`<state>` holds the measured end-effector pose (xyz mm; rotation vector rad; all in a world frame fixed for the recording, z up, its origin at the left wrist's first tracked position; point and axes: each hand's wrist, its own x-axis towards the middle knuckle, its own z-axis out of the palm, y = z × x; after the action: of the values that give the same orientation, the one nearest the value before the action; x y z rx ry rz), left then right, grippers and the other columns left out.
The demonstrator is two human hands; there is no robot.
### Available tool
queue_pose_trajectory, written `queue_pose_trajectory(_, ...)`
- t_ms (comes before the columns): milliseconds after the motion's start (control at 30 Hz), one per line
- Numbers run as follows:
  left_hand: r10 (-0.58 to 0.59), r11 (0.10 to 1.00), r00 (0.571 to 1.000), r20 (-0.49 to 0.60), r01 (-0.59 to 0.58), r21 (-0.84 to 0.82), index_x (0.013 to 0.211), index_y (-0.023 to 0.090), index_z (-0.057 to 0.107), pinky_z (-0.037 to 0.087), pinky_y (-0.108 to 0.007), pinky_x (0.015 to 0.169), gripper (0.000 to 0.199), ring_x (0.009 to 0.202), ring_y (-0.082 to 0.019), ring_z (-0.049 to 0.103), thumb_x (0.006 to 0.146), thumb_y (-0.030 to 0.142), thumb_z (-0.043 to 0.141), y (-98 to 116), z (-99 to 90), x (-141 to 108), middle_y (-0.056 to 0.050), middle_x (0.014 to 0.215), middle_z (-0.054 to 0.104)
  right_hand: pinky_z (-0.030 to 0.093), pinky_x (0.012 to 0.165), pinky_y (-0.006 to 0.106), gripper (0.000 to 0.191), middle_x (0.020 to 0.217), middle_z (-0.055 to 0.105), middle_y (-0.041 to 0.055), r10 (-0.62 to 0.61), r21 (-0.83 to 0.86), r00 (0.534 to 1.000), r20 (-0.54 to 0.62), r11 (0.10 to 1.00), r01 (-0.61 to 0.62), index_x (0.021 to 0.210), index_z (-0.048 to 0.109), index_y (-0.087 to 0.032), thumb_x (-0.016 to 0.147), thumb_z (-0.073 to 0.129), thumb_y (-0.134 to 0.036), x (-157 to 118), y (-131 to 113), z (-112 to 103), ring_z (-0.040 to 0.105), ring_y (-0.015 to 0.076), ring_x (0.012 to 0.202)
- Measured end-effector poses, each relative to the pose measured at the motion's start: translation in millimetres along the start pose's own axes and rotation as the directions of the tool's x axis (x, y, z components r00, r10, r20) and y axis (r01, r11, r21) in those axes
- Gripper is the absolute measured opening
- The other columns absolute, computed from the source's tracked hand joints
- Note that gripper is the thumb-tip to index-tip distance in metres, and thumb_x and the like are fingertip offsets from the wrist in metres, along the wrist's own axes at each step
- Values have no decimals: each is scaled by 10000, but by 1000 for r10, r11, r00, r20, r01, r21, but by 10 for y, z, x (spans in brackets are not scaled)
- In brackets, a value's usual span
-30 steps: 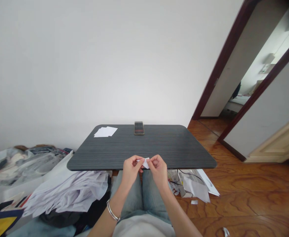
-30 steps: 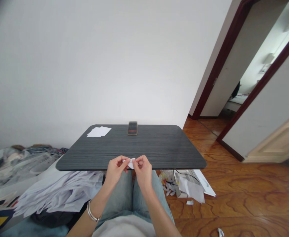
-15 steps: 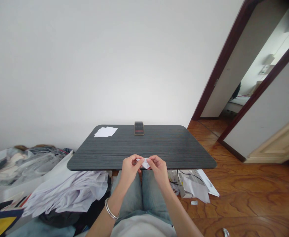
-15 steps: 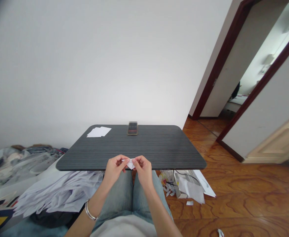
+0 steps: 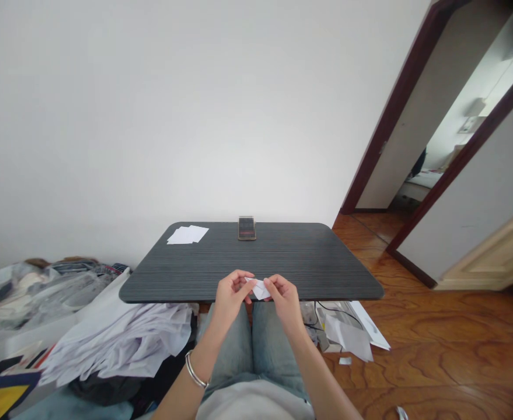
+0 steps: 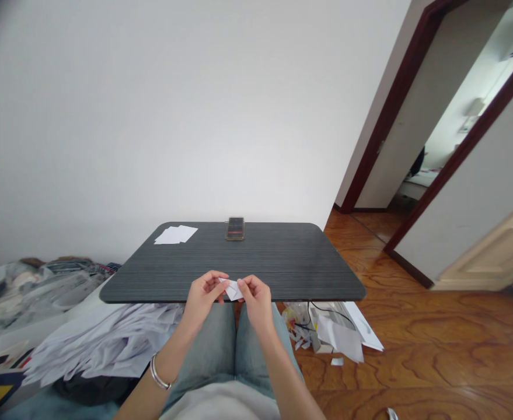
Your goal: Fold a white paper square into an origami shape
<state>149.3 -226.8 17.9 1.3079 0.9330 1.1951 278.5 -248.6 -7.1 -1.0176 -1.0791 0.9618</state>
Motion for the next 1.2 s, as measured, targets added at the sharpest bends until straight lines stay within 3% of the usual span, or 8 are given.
queue_pose_trajectory(167,-62,983,997,-45,53,-178,731,118,633,416,-165,412,267,515,-87,494,649,366,689,-1,49,-42,5,579,545,398,485,218,260,563,519,-17,-101,-22,993,-60,995,99,665,550,-174,768,575,-412,-57,-13,40,470,114,521)
queue_pose_trajectory(500,-68,983,997,-26,62,-175,754,110,663,437,-178,448,289,543,-96,500,673,387,664,72,13,-62,-14,596,552,385,502,227,255,565,518,-21,-140,-47,984,-110,990,135,664,551,-176,780,563,-402,-110,-63,74,471,117,520)
queue_pose_trajectory(767,8,992,998,68,1,-124,828,132,636,434,-178,445,250,551,-98,506,656,309,680,151,-14,-83,13,596,524,394,455,216,283,559,528,-14,-25,87,997,-67,996,31,706,567,-176,784,541,-447,-108,-61,68,474,120,504)
queue_pose_trajectory(900,-6,997,999,41,9,-83,806,136,617,430,-185,441,233,506,-92,500,659,310,666,147,-57,-65,32,546,514,434,512,237,273,661,601,15,-72,79,997,-17,994,73,865,608,-179,760,580,-430,-113,-52,33,531,138,571)
queue_pose_trajectory(1200,-30,999,997,77,32,-28,768,124,622,443,-194,452,210,541,-114,545,657,300,653,193,-144,-35,-12,583,608,449,575,247,171,719,653,19,-87,48,989,123,996,81,832,657,-194,682,682,-272,-110,-55,-29,583,151,637)
